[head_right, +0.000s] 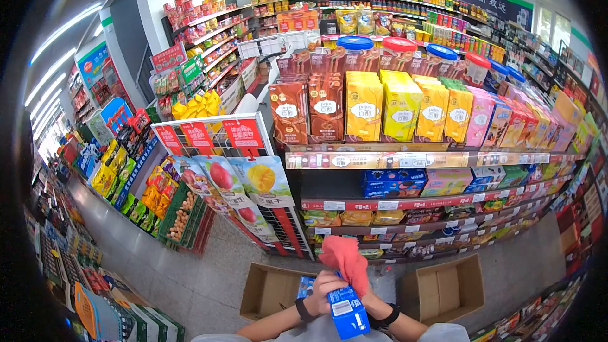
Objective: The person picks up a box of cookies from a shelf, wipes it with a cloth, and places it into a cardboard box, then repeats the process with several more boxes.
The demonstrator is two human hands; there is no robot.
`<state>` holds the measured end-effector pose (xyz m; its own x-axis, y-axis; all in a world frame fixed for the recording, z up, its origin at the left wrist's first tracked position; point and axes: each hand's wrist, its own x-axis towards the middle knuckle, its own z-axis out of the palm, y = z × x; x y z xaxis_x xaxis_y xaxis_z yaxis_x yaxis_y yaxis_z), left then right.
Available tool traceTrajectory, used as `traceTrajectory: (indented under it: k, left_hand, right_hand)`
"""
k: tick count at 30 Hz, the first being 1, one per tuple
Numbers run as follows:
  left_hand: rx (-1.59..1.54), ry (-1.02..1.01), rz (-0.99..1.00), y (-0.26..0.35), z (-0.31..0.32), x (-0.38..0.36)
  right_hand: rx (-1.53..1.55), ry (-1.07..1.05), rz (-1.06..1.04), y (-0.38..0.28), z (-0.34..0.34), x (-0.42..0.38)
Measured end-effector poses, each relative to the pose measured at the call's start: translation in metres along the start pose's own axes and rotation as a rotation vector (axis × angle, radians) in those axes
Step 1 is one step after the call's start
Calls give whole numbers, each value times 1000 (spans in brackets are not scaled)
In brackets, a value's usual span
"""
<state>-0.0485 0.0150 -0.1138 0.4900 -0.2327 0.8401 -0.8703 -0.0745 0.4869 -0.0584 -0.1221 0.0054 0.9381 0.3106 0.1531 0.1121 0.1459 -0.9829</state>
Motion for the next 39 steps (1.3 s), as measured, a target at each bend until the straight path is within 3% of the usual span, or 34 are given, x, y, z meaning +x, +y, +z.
traceTrajectory:
  k: [2,5,10,13,16,23,24,28,29,32,34,36,39]
  left_hand:
    - [1,-62,-84,-17,3,-13]
    - [-54,4,-154,-21,12,-20]
    - [-104,-1,-133,-16,5,-10]
    - [8,66,108,-8,8,5]
    - [0,-22,190,27,-5,47]
    - [-87,66,6,3,4,15]
    - [-92,9,-3,-3,-1,11]
    - [-231,-67,-226,-14,2,-2]
    - [-260,-133,-308,-18,2,-5]
    - [-157,79,-90,11,2,25]
    - [-71,139,-36,37,-5,45]
    - [-50,128,112,35,-6,53]
    - [-85,164,71,22,-1,39]
  right_hand:
    - [-8,12,-10,1,-2,-2]
    - [-1,27,-6,8,-4,-7]
    - [-10,14,-21,13,-5,-9]
    - [-36,-11,-50,10,-2,-4]
    - [-66,-23,-67,12,-4,2]
    - [6,-12,-72,23,-11,-11]
    - [97,-29,-93,10,-2,-8]
    - [444,105,147,14,5,-5]
    - [292,69,123,13,-1,-4]
    - [-65,6,-68,32,-16,3]
    - [-43,11,-121,30,-14,9]
    - [-160,87,-109,73,-23,7]
    - [-145,121,-122,83,-22,9]
